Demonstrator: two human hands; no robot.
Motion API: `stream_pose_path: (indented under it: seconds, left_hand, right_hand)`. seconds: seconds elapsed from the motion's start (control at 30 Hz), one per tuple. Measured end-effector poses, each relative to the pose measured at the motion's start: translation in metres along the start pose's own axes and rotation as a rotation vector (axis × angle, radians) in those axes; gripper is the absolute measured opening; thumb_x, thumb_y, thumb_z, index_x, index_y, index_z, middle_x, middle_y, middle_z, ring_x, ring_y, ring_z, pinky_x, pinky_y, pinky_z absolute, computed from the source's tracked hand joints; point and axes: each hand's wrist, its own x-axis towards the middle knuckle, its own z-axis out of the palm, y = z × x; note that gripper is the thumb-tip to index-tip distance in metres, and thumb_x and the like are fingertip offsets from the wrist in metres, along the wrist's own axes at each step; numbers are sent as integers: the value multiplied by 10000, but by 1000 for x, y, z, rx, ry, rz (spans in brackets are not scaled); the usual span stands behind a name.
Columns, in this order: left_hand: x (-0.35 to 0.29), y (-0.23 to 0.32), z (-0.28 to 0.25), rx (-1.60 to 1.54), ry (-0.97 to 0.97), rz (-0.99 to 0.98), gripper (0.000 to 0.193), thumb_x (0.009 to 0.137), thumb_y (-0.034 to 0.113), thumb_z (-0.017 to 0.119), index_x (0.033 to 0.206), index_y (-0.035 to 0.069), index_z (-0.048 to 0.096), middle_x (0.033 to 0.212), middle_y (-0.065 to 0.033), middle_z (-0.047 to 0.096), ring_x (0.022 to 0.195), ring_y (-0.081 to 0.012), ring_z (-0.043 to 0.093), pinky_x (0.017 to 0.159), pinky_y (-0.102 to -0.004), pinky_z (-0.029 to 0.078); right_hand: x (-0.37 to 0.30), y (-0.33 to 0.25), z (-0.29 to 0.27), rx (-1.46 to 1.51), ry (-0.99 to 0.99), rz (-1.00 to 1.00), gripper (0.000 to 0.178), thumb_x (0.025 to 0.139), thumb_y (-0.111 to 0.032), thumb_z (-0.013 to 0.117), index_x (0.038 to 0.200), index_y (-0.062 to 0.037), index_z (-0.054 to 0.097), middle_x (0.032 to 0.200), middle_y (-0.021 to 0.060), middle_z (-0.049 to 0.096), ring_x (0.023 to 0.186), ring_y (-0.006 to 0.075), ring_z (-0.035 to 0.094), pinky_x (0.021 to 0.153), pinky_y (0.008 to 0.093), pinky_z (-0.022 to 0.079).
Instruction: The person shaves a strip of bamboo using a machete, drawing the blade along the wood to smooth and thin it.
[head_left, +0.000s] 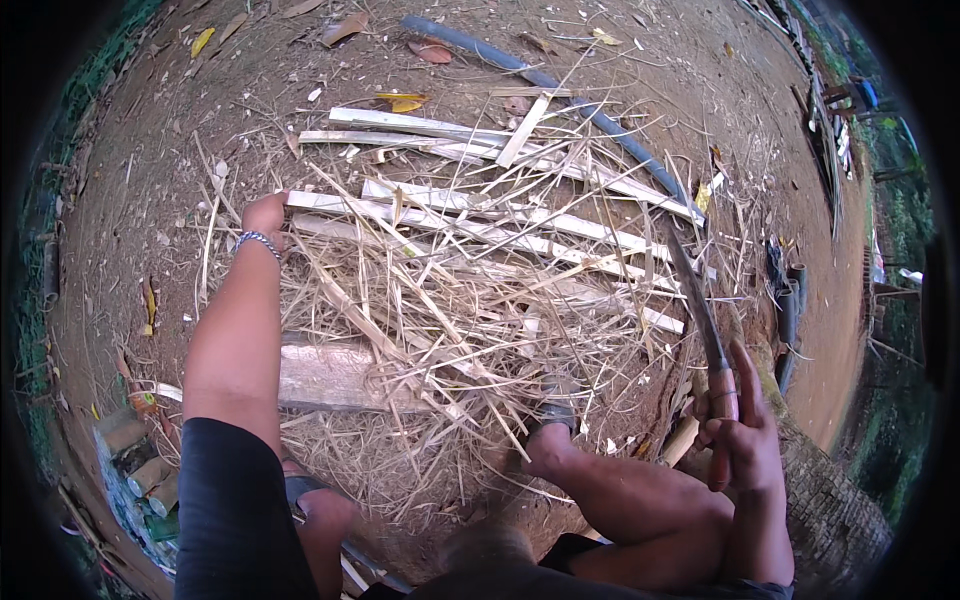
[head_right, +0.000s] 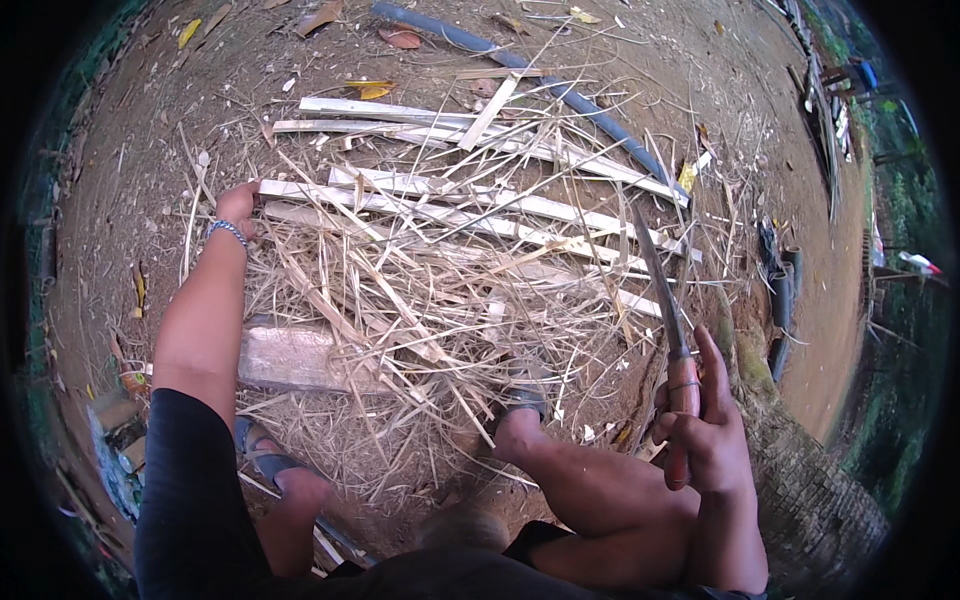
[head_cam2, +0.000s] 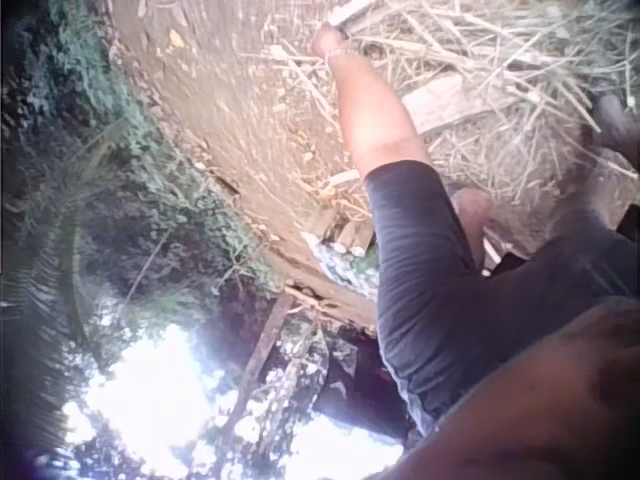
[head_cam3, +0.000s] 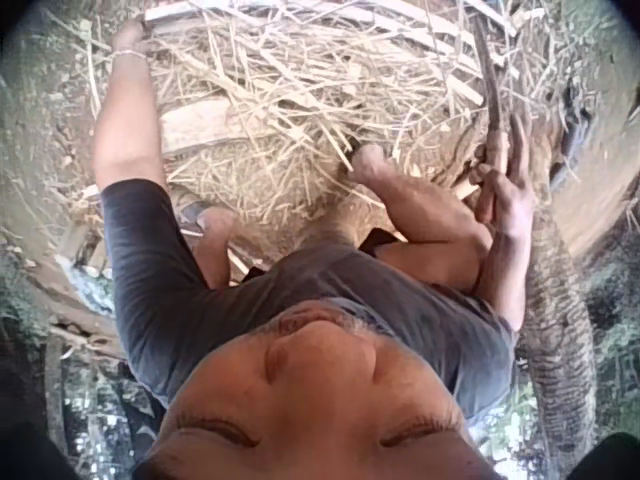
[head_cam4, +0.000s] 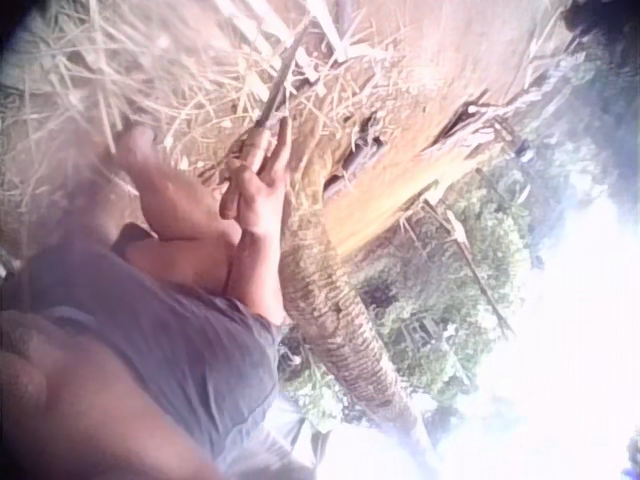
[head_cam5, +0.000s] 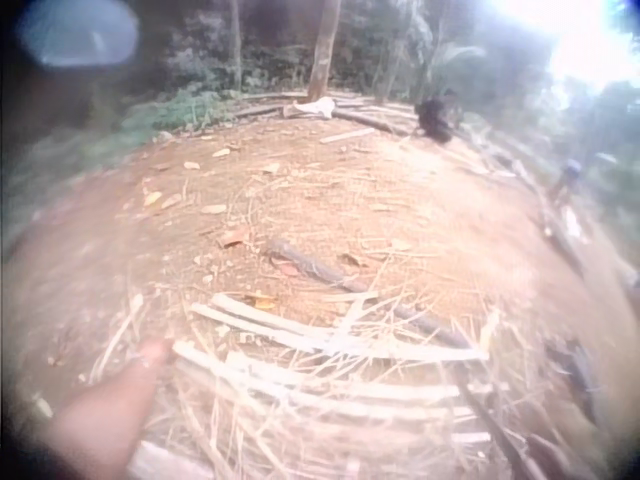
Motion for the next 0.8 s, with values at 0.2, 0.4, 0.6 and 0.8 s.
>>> stream_pose_path:
  seconds: [0.2, 0.4, 0.6, 0.8]
  left_hand:
    - [-87, 54, 5, -379, -143, 223, 182, 893, 194, 680, 1033, 80, 664, 877, -13, 646, 777, -106, 575, 688, -253, 439]
    - [-236, 204, -34, -791, -144, 706, 212, 907, 206, 675, 1003, 28, 612, 878, -40, 648, 801, -147, 643, 675, -245, 514]
    - [-442, 332, -106, -994, -115, 1317, 167, 884, 118, 693, 952, 10, 585, 854, -95, 639, 765, -193, 652, 688, -314, 571]
    - [-575, 368, -173, -933, 22, 1510, 224, 889, 194, 698, 953, 20, 571, 799, -72, 619, 705, -166, 611, 568, -294, 496]
  right_hand:
    - [-35, -13, -14, 77, -34, -132, 970, 649, -14, 591, 1523, -108, 183, 967, 116, 546, 782, 164, 558, 672, 284, 499]
    - [-82, -12, -34, 194, -116, -361, 919, 711, -8, 586, 1525, -109, 172, 981, 108, 540, 782, 151, 550, 693, 287, 490]
    - [-110, -9, -32, 421, -310, -424, 849, 767, 3, 578, 1508, -87, 174, 934, 96, 528, 720, 156, 556, 668, 304, 500]
    - [-139, -7, -9, 497, -445, -472, 821, 792, 15, 559, 1505, -84, 164, 885, 84, 531, 691, 153, 544, 674, 311, 489]
